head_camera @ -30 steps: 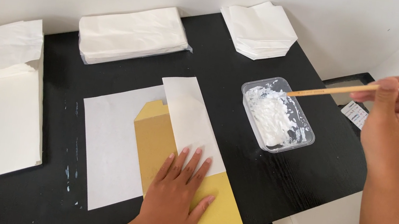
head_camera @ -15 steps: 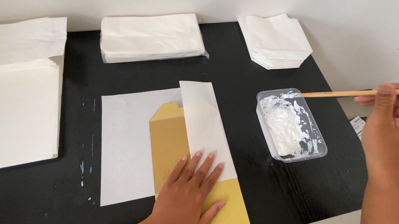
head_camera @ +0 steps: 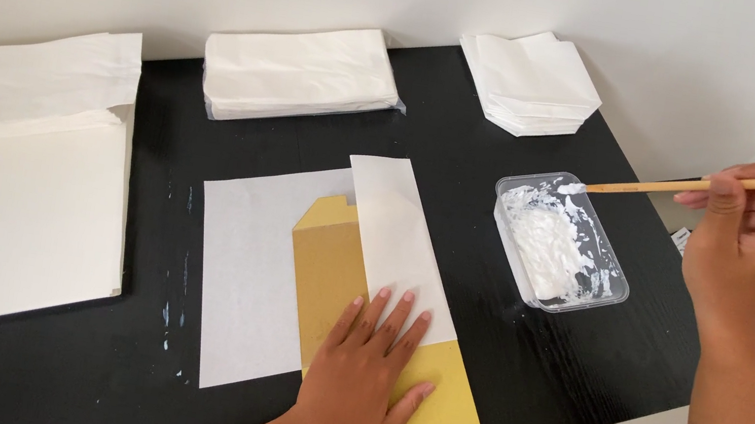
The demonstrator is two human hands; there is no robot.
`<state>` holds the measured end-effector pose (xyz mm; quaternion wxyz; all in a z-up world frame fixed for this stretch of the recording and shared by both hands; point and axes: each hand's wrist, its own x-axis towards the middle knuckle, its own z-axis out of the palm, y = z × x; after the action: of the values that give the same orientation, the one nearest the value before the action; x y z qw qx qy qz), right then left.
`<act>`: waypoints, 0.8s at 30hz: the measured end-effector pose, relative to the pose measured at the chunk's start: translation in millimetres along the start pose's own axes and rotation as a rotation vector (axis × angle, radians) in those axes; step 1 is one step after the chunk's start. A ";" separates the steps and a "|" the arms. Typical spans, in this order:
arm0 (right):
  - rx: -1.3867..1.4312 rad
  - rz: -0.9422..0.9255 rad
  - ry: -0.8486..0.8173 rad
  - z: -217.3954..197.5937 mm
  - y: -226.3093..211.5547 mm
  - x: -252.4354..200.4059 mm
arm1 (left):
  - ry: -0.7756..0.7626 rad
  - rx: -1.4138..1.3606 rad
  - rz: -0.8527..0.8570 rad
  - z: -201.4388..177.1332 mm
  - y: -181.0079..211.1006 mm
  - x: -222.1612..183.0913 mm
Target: The person is manually assembling a paper bag by folding a white sheet of paper over a yellow template and applying glue with a brush.
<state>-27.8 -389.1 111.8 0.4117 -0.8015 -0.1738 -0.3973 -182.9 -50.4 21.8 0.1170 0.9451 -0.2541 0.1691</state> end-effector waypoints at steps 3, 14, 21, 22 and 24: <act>-0.052 -0.103 -0.079 -4.6 3.3 2.4 | 0.008 -0.008 -0.001 -0.1 -0.3 0.2; -0.273 -0.024 -0.475 -7.0 -19.3 13.4 | 0.021 -0.011 0.000 0.4 -0.2 -0.1; -0.254 -0.061 -0.478 -3.9 -13.3 19.6 | -0.007 0.008 -0.005 1.3 0.7 -0.8; -0.243 -0.041 -0.471 -2.5 -11.8 20.3 | -0.003 0.009 -0.008 1.9 0.5 -1.5; -0.142 -0.072 -0.326 -4.9 -9.3 18.4 | 0.008 0.024 -0.003 4.4 0.7 -1.1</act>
<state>-24.4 -388.3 132.7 0.3058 -0.8757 -0.2383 -0.2877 -183.0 -51.8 17.5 0.1069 0.9461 -0.2503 0.1756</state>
